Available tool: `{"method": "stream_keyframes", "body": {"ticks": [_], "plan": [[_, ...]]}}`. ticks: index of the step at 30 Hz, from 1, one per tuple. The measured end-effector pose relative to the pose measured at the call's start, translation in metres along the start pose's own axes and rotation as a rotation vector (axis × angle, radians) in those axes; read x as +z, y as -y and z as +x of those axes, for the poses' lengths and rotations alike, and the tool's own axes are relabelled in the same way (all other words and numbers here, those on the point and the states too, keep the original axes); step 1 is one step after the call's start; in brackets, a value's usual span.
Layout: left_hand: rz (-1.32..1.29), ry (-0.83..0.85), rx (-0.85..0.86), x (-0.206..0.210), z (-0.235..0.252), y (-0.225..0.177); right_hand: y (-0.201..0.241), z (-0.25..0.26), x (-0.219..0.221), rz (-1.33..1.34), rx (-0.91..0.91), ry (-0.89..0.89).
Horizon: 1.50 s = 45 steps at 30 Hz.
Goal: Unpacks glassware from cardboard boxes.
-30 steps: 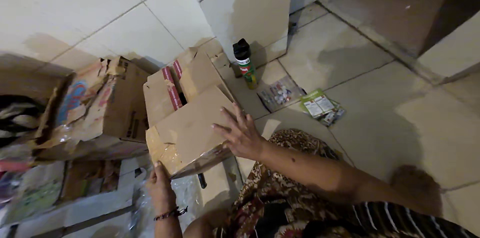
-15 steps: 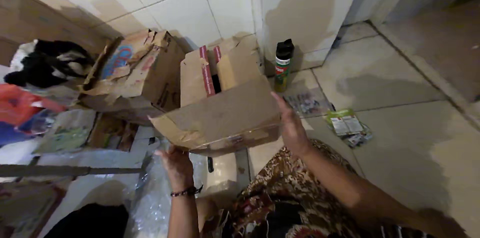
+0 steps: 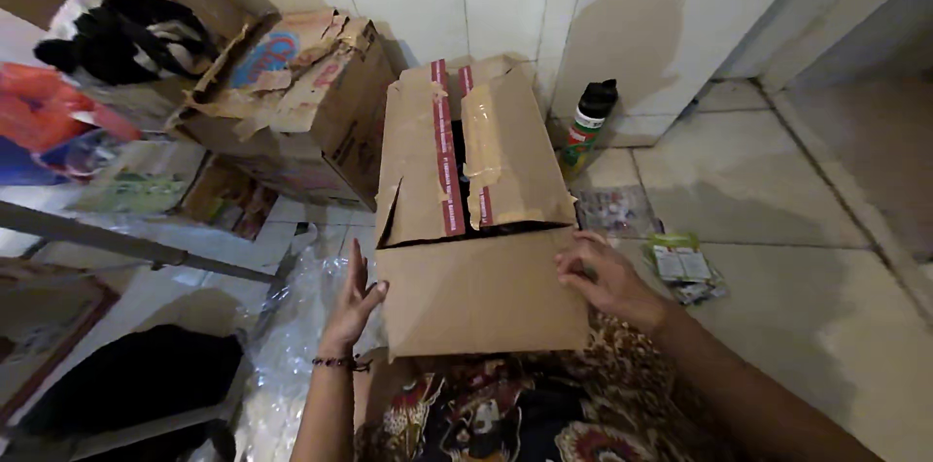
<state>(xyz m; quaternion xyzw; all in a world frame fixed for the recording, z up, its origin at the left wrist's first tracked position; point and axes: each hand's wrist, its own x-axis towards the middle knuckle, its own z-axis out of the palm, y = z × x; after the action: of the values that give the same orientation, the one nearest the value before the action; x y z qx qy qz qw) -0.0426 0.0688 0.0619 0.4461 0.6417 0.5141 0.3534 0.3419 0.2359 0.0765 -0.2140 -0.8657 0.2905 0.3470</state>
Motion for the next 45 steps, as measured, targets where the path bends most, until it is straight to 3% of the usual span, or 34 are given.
{"method": "stream_keyframes", "body": {"ticks": [5,11,15,18,22,27,33,38,43,45], "plan": [[0.231,0.033,-0.087,-0.008,0.005,-0.022,0.028,0.033,-0.001,-0.207,-0.059,-0.065],[0.537,0.04,0.022,-0.001,0.005,-0.06,0.029,0.092,-0.002,-0.575,-0.055,0.131],[0.758,0.002,0.094,0.021,0.002,-0.088,0.016,0.095,-0.002,-0.658,-0.134,0.046],[0.837,0.054,0.11,0.034,0.012,-0.102,0.021,0.087,-0.014,-0.59,0.033,-0.144],[1.0,0.172,-0.021,0.044,0.029,-0.117,0.027,0.082,-0.036,-0.394,0.385,-0.384],[1.094,0.296,-0.134,0.047,0.04,-0.128,0.021,0.074,-0.048,-0.104,0.763,-0.513],[1.137,0.457,-0.155,0.035,0.045,-0.15,0.012,0.069,-0.047,0.254,0.855,-0.637],[1.301,0.537,0.055,0.033,0.046,-0.178,0.017,0.072,-0.05,0.149,0.864,-0.548],[1.401,0.647,0.462,0.057,0.073,-0.165,0.012,0.066,-0.047,-0.082,0.648,-0.673],[1.461,0.764,0.504,0.067,0.087,-0.16,0.009,0.064,-0.046,-0.137,0.538,-0.733]]}}
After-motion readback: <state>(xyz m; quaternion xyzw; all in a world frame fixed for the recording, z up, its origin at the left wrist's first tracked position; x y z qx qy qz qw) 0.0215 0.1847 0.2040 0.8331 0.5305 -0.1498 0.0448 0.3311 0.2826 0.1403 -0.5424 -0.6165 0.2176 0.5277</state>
